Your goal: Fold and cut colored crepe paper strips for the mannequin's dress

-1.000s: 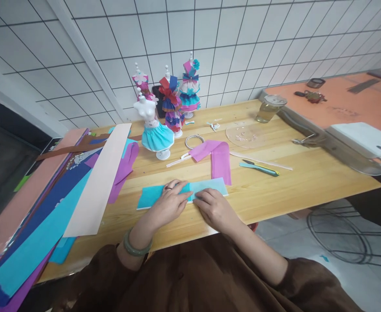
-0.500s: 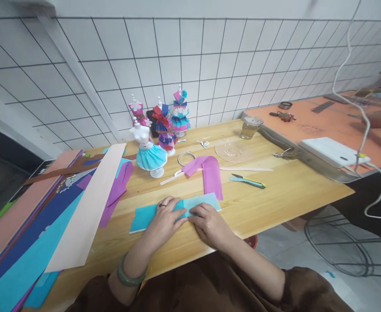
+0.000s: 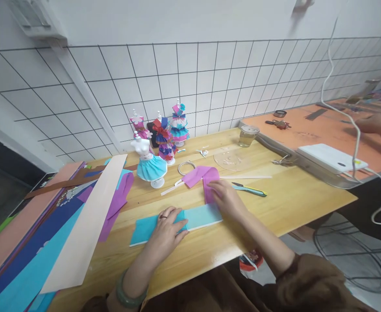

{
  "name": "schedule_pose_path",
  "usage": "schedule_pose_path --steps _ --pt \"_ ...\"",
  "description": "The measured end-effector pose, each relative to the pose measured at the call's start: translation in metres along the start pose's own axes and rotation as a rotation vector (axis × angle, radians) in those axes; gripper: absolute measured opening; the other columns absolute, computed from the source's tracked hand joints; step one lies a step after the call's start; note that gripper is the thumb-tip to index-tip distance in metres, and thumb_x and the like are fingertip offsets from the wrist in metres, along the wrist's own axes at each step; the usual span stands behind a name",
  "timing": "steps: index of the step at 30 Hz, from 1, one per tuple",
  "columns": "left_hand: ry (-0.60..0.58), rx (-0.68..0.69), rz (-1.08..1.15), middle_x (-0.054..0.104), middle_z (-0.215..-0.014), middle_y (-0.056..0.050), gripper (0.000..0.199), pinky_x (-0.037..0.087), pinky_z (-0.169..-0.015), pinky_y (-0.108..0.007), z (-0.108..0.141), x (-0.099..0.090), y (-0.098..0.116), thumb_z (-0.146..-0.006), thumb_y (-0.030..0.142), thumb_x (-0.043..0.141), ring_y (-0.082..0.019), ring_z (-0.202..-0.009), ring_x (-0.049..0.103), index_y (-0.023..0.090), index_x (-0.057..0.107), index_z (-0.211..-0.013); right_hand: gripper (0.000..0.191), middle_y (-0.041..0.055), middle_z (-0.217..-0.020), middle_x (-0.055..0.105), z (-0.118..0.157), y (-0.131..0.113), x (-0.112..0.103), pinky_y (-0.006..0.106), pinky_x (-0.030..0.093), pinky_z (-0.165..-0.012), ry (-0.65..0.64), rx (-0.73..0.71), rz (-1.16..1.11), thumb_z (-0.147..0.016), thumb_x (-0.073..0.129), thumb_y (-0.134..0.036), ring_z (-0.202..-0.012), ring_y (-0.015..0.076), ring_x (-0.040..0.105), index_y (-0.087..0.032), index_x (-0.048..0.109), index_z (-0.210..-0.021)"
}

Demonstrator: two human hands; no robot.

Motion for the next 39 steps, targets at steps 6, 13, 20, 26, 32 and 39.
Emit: schedule_pose_path --steps 6,13,20,26,32,39 --pt "0.009 0.009 0.01 0.049 -0.123 -0.006 0.022 0.037 -0.096 -0.045 0.001 -0.002 0.001 -0.079 0.033 0.061 -0.025 -0.118 0.038 0.025 0.064 -0.099 0.031 0.0148 -0.109 0.058 -0.044 0.028 0.007 0.049 0.047 -0.08 0.056 -0.03 0.244 -0.083 0.047 -0.015 -0.101 0.0288 0.051 -0.019 0.062 -0.11" --pt "0.007 0.009 0.031 0.048 -0.124 -0.006 0.022 0.037 -0.096 -0.046 0.002 -0.001 0.002 -0.08 0.033 0.059 -0.026 -0.118 0.038 0.025 0.064 -0.099 0.019 0.0108 -0.104 0.064 -0.074 0.008 0.039 0.044 0.044 -0.085 -0.039 -0.128 0.111 -0.078 0.056 -0.017 -0.1 0.0254 0.052 -0.021 0.071 -0.089" --pt "0.005 0.013 0.035 0.049 -0.121 -0.006 0.024 0.037 -0.095 -0.044 0.002 -0.003 0.003 -0.079 0.034 0.06 -0.025 -0.116 0.038 0.024 0.063 -0.1 0.022 0.0078 -0.083 0.071 -0.085 0.047 0.003 0.036 0.05 -0.067 0.101 0.125 -0.019 -0.081 0.05 -0.021 -0.074 0.0203 0.063 -0.018 0.07 -0.09" --pt "0.02 0.01 0.04 0.049 -0.122 -0.005 0.025 0.036 -0.098 -0.044 0.003 -0.002 0.002 -0.078 0.036 0.061 -0.025 -0.119 0.037 0.023 0.062 -0.099 0.018 0.0057 -0.071 0.07 -0.068 0.11 -0.046 0.029 0.048 -0.059 0.387 0.568 -0.598 -0.067 0.068 -0.022 -0.061 0.0146 0.061 -0.013 0.071 -0.083" --pt "0.064 -0.005 0.119 0.045 -0.13 -0.008 0.04 0.034 -0.102 -0.047 0.002 -0.01 0.003 -0.079 0.042 0.057 -0.027 -0.125 0.034 0.023 0.055 -0.114 0.019 0.0051 -0.075 0.068 -0.065 0.086 -0.093 0.03 0.047 -0.059 0.582 0.537 -0.864 -0.067 0.071 -0.018 -0.059 0.0106 0.059 -0.015 0.068 -0.086" --pt "0.212 -0.009 0.277 0.044 -0.133 -0.012 0.062 0.033 -0.105 -0.045 -0.001 -0.029 -0.001 -0.078 0.048 0.057 -0.025 -0.128 0.033 0.019 0.039 -0.13 0.017 0.0043 -0.08 0.068 -0.05 -0.028 -0.143 0.038 0.053 -0.068 0.71 0.251 -0.928 -0.066 0.073 -0.015 -0.071 0.0155 0.063 -0.021 0.072 -0.082"
Point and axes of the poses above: each hand's wrist, its own z-axis away from the middle knuckle, its own x-axis out of the palm, y = z × x, the point moved 9 cm from there along -z, towards the middle knuckle
